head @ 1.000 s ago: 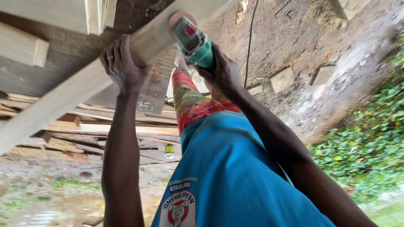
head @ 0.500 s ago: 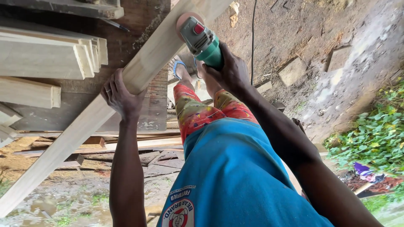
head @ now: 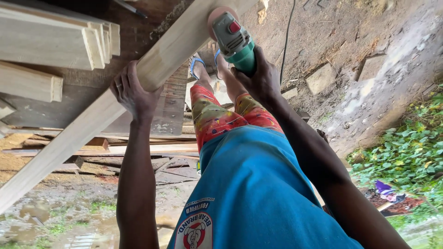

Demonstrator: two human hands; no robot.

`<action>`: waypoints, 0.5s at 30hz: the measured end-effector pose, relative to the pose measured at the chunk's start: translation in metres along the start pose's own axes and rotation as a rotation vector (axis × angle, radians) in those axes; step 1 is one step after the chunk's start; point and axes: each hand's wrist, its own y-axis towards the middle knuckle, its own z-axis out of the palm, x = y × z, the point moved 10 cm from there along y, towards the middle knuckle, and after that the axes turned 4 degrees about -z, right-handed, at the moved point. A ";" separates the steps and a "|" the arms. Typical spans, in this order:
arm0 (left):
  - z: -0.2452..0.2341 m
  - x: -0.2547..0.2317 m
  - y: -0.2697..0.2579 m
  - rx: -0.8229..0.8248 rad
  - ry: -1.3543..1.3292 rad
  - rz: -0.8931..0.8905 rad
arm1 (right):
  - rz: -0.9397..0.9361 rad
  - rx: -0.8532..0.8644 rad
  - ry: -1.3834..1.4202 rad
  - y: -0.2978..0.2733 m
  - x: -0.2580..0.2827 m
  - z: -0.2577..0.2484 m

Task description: The person uses a handheld electric sander to smooth the surface of a long wooden plank resting on a workbench. They move the sander back and forth along the length of the wood, occasionally adjusting their grip and the position of the plank.

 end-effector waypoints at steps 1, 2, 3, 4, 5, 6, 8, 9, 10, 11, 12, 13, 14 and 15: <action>-0.005 -0.005 0.002 -0.018 -0.018 0.020 | -0.016 0.005 -0.018 -0.003 0.001 0.006; -0.010 -0.009 0.004 -0.036 -0.035 0.040 | -0.033 0.009 -0.035 -0.005 0.002 0.013; -0.008 -0.006 0.003 -0.037 -0.035 0.030 | -0.038 0.016 -0.040 -0.009 0.014 0.014; -0.003 -0.003 0.002 -0.009 -0.036 0.013 | -0.029 0.033 0.015 -0.013 0.025 0.017; 0.002 0.001 0.001 0.018 -0.036 -0.004 | -0.021 0.051 0.071 -0.016 0.037 0.020; 0.002 0.002 0.001 0.016 -0.035 -0.014 | -0.027 0.058 0.066 -0.017 0.033 0.030; 0.000 0.002 0.001 0.001 -0.051 0.002 | -0.114 0.057 -0.037 -0.021 0.033 0.050; 0.002 0.005 0.000 -0.003 -0.048 -0.010 | -0.124 0.065 -0.041 -0.022 0.037 0.056; 0.002 0.005 0.000 -0.021 -0.068 0.004 | -0.162 0.078 -0.052 -0.024 0.045 0.062; 0.002 0.005 -0.001 -0.038 -0.087 0.020 | -0.199 0.092 -0.062 -0.027 0.052 0.069; 0.001 0.007 -0.001 -0.042 -0.084 0.009 | -0.209 0.099 -0.065 -0.027 0.056 0.074; 0.001 0.007 -0.001 -0.042 -0.093 0.012 | -0.230 0.116 -0.079 -0.027 0.060 0.080; 0.002 0.007 -0.001 -0.042 -0.101 0.016 | -0.251 0.133 -0.094 -0.027 0.064 0.086; 0.004 0.009 -0.001 -0.045 -0.102 0.008 | -0.258 0.137 -0.098 -0.026 0.068 0.090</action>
